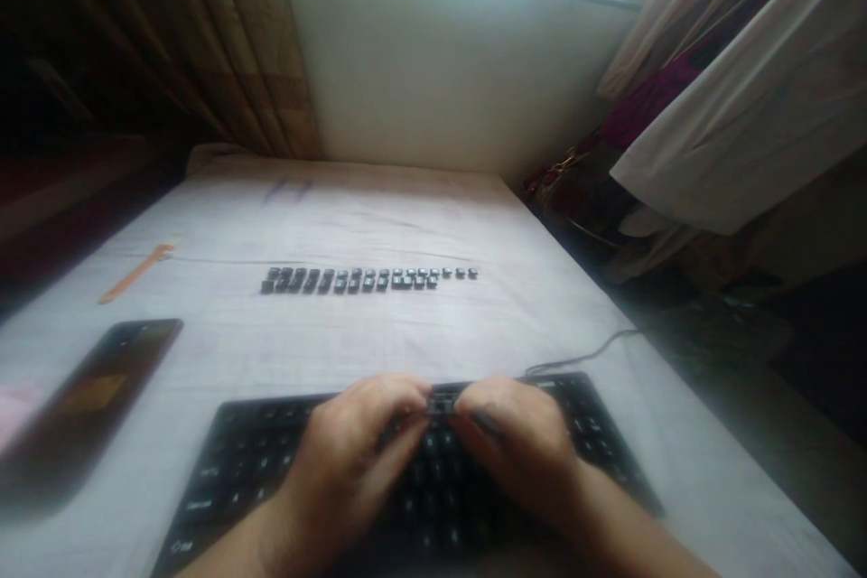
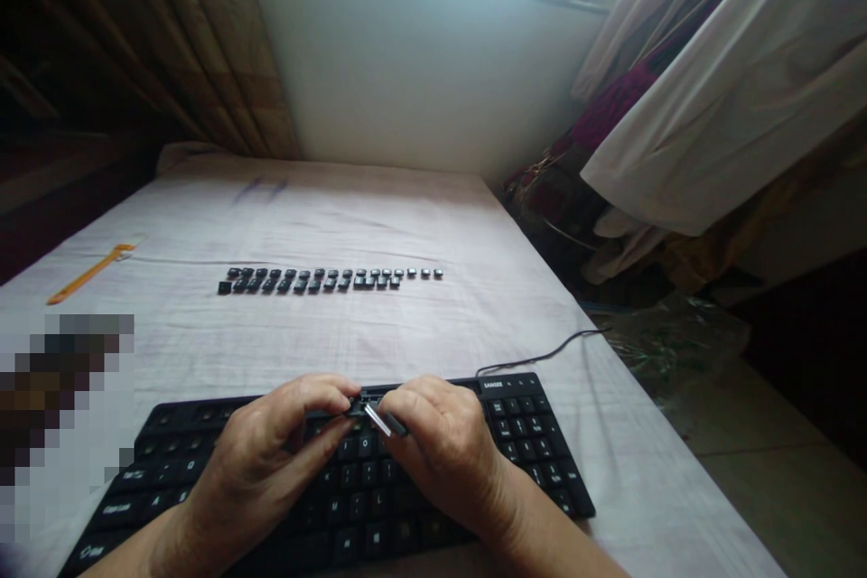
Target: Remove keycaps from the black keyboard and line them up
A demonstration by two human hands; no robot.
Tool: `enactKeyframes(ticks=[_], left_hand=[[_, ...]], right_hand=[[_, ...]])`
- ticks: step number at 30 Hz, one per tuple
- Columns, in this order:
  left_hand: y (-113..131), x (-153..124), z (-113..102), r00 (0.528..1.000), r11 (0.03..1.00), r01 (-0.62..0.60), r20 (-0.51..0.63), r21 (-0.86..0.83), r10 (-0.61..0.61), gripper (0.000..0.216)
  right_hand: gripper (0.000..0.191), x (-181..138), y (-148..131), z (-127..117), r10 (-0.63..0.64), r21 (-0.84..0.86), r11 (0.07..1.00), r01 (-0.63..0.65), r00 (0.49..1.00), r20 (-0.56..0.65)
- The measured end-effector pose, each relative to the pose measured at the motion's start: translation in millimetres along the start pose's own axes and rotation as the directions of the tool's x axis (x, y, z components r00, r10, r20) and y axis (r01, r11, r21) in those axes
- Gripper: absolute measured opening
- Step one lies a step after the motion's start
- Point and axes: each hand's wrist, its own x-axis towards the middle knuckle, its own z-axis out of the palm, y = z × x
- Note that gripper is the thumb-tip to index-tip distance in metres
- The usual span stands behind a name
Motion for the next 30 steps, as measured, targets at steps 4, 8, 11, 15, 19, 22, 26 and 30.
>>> enactKeyframes(ticks=[4, 8, 11, 15, 19, 22, 26, 30], left_hand=[[1.6, -0.8, -1.4, 0.996, 0.996, 0.091, -0.002, 0.017, -0.091, 0.022], [2.7, 0.4, -2.0, 0.989, 0.989, 0.146, -0.003, 0.005, -0.146, 0.019], [3.0, 2.4, -1.5, 0.991, 0.991, 0.134, 0.0, -0.01, -0.134, 0.018], [2.7, 3.1, -0.8, 0.992, 0.991, 0.129, -0.003, -0.037, -0.13, 0.016], [1.5, 1.5, -1.1, 0.992, 0.991, 0.125, 0.008, -0.037, -0.125, 0.019], [1.2, 1.8, -1.9, 0.995, 0.994, 0.104, 0.015, -0.044, -0.103, 0.019], [1.6, 3.4, -3.4, 0.994, 0.993, 0.105, 0.029, -0.048, -0.103, 0.015], [0.7, 2.9, -3.4, 0.995, 0.993, 0.099, 0.018, -0.058, -0.098, 0.016]], right_hand=[[0.013, 1.0, 0.2, -4.4, -0.024, 0.014, 1.0, 0.023, 0.999, 0.036], [0.019, 0.6, 1.4, -7.2, -0.078, -0.015, 0.997, 0.079, 0.996, 0.036], [0.019, -0.3, 1.8, -7.6, -0.087, -0.02, 0.996, 0.088, 0.995, 0.037], [0.02, -0.3, 1.2, -7.9, -0.073, 0.008, 0.997, 0.073, 0.997, 0.035], [0.012, 1.7, -0.8, -7.0, -0.033, 0.037, 0.999, 0.033, 0.999, 0.006], [0.01, 2.2, -2.0, -4.7, 0.016, 0.067, 0.998, -0.015, 1.0, -0.02], [0.008, 0.3, -2.5, -2.3, 0.048, 0.07, 0.996, -0.046, 0.998, -0.031], [0.005, -0.7, -3.3, -1.6, 0.077, 0.037, 0.997, -0.075, 0.996, -0.053]])
